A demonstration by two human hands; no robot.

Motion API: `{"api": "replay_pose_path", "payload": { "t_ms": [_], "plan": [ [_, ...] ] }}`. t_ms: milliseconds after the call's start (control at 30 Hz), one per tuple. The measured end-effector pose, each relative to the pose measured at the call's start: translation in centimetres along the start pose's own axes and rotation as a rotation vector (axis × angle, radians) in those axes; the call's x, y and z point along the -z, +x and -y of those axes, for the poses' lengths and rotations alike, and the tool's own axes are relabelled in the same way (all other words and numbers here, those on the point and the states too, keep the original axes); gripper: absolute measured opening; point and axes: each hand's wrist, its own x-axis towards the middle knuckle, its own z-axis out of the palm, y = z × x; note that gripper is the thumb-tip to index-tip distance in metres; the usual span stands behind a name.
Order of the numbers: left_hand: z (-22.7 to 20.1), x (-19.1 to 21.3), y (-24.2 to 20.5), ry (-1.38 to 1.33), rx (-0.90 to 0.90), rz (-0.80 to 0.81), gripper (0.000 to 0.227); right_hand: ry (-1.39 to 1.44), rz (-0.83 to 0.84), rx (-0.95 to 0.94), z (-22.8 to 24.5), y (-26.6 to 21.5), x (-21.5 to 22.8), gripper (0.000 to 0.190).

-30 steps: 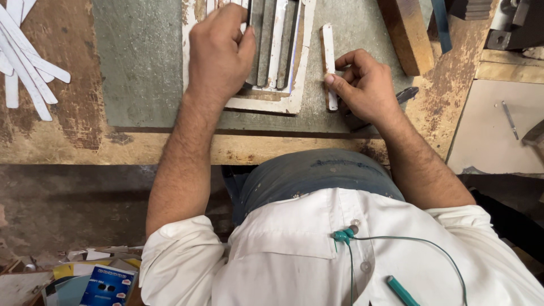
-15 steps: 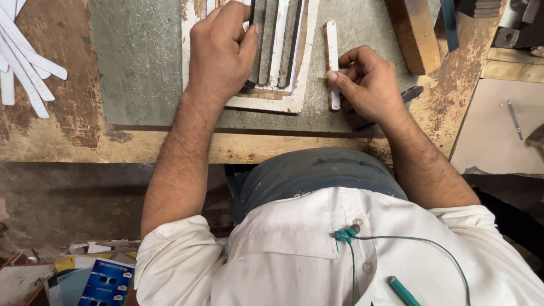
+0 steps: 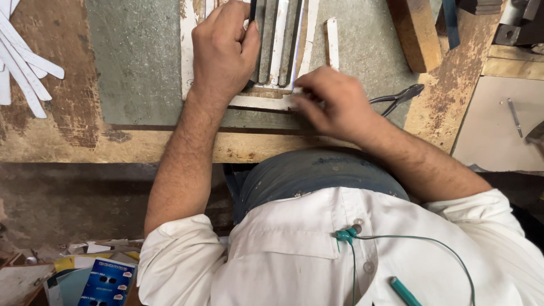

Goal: The person uses a manual press to bend a metal strip into a U-shape, then uses pliers to refine the bend. They inspect the piece and place it into a wooden jig alongside other similar parts.

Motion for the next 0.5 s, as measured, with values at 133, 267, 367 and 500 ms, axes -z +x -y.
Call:
{"api": "replay_pose_path", "payload": {
  "t_ms": [133,267,367,500],
  "plan": [
    [0.6,-0.7,0.1,0.013,0.015,0.005,0.015,-0.092,0.152,0.15,2.3,1.7,-1.6,0.035],
    [0.6,-1.0,-0.1,-0.003,0.001,-0.027,0.017,-0.161,0.241,0.135,3.7,2.3,-2.5,0.064],
    [0.4,-0.8,-0.2,0.003,-0.01,-0.037,0.021,-0.183,0.306,0.096,3.8,2.7,-2.8,0.072],
    [0.3,-0.8,0.0,0.015,0.022,-0.021,0.02,-0.158,0.338,0.068,4.2,3.1,-2.7,0.077]
  ]
}}
